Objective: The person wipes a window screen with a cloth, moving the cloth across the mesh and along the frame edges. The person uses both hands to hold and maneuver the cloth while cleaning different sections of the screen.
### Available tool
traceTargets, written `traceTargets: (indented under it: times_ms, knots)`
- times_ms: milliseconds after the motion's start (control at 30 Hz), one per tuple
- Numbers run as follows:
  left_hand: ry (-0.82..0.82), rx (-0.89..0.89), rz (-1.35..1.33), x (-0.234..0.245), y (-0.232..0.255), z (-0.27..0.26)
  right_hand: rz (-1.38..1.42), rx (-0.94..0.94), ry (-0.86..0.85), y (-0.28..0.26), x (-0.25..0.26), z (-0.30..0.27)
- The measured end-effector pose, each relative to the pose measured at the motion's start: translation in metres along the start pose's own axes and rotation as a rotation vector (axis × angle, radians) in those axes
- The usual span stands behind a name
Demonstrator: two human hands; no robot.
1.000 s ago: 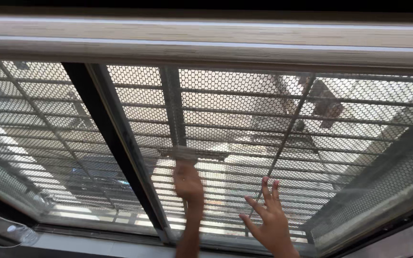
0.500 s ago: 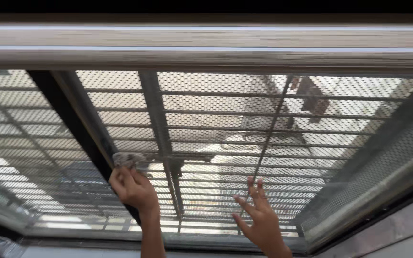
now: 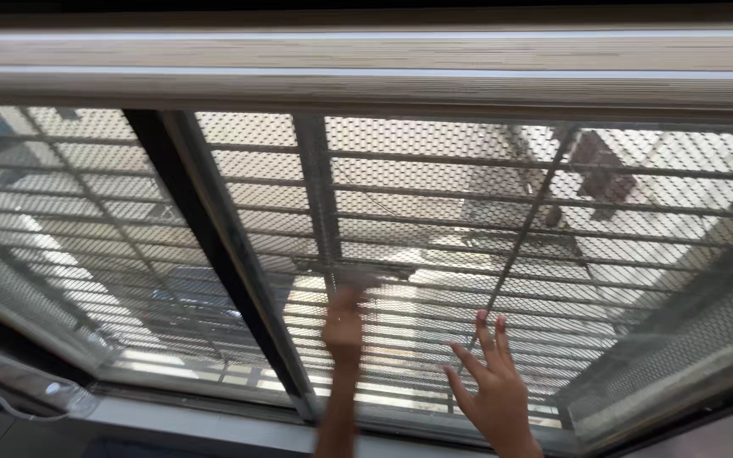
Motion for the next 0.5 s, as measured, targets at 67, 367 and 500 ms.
traceTargets:
  times_ms: [67, 367, 500]
  knots:
    - [0.159, 0.337, -0.089, 0.044, -0.06, 0.003, 0.004, 0.048, 0.03, 0.002, 0.004, -0.001]
    - [0.269, 0.41, 0.019, -0.042, -0.018, -0.048, 0.068, 0.056, 0.078, -0.004, -0.007, -0.005]
    - [-0.126, -0.129, 0.229, -0.067, 0.069, -0.035, 0.022, 0.023, 0.108, -0.002, -0.005, -0.006]
Point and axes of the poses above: each hand's wrist, its own z-axis towards the middle knuckle, its own x-axis out of the back of the hand, y = z × x, the point moved 5 cm from there along z, towards the middle knuckle, and after that the axes turned 12 degrees about -x, right-handed, at the moved point
